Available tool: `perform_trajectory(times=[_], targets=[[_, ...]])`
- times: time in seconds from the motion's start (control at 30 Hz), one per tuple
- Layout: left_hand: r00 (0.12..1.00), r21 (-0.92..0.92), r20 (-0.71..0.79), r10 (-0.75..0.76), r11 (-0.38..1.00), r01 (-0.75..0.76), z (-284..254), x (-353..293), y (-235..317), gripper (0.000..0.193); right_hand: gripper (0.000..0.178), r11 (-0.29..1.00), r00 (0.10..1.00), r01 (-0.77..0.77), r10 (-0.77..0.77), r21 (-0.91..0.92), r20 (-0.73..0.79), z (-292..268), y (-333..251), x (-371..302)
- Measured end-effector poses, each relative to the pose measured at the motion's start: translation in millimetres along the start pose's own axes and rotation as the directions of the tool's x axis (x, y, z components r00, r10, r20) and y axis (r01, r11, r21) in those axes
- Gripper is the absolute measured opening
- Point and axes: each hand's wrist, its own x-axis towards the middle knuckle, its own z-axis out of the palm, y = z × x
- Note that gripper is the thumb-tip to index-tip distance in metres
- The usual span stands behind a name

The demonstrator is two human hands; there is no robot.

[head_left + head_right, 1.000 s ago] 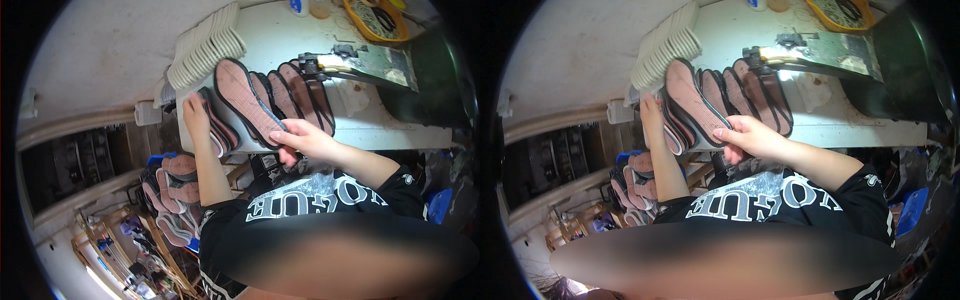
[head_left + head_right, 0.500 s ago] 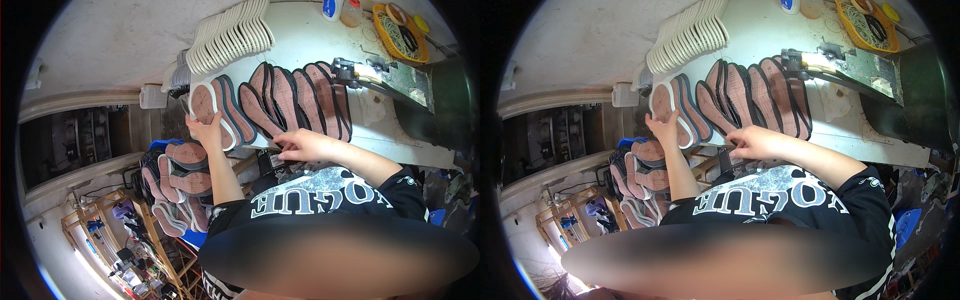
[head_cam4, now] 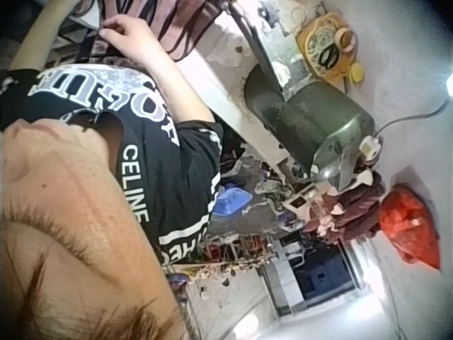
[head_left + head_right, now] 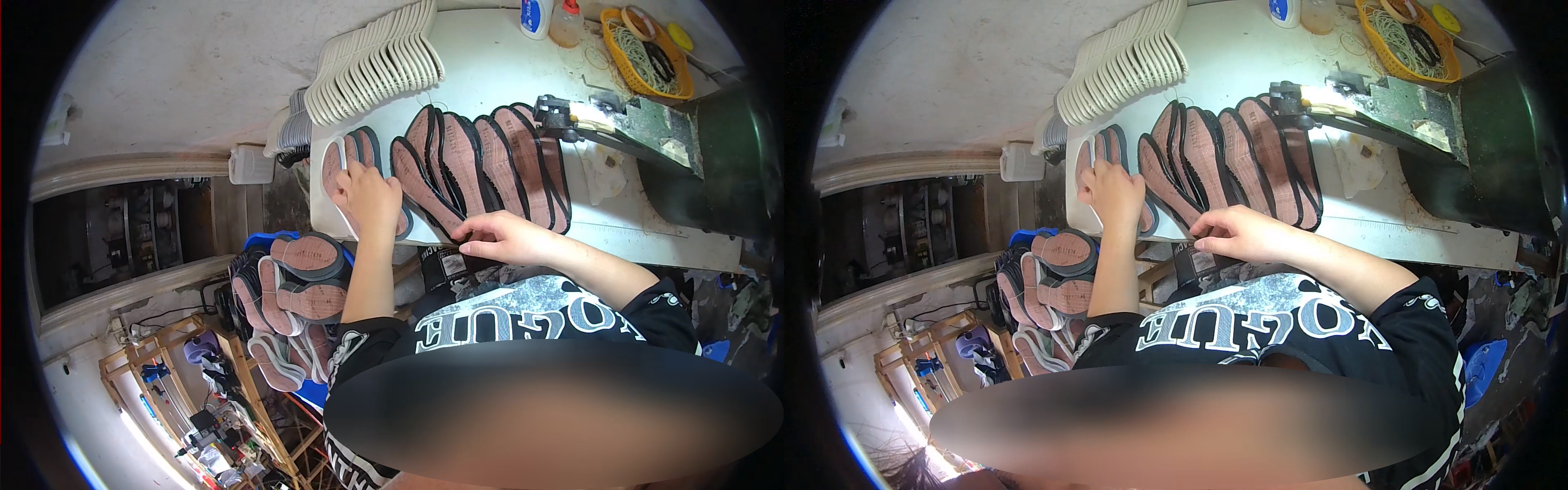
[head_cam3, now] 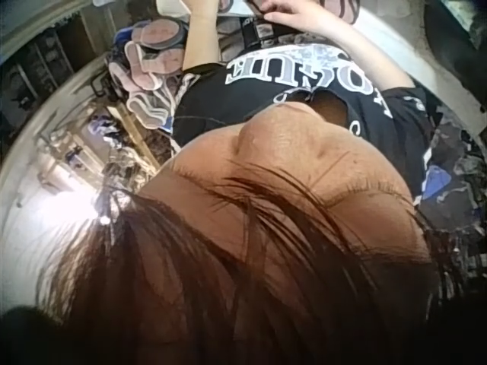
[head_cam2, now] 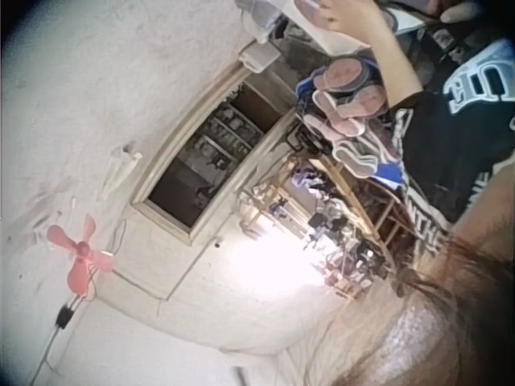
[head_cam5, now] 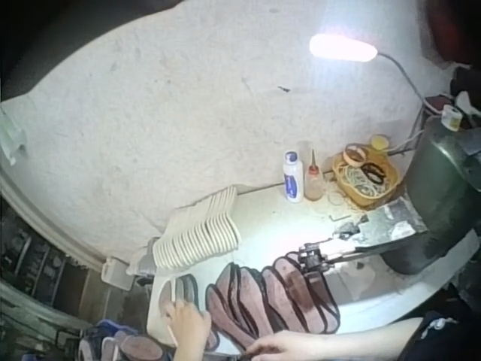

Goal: The recorder is applying adhesive to the edges of shoe insoles and organizing them on a workbench.

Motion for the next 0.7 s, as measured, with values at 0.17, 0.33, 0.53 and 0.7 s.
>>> perform_trajectory(times=[0.17, 0.33, 0.53, 0.7], targets=[[0.993, -0.088, -0.082, 0.081, 0.992, -0.088, -18, 5, -5, 0.017, 0.032, 0.994, 0.998, -0.032, 0.038, 0.101, -0.056, -8, 7, -19], [0.919, -0.541, -0.356, 0.168, 0.765, -0.35, -70, -10, 54, 0.012, 0.05, 0.965, 0.973, 0.031, 0.03, 0.261, -0.228, -27, -13, -25], [0.768, -0.721, -0.591, 0.245, 0.266, -0.64, -72, -47, 119, 0.024, 0.043, 0.872, 0.926, 0.147, 0.045, 0.467, -0.375, -34, -43, -20], [0.736, -0.745, -0.665, -0.124, 0.169, -0.645, -82, -25, 131, 0.059, 0.029, 0.865, 0.912, 0.32, -0.171, 0.386, -0.374, -56, -56, -59]])
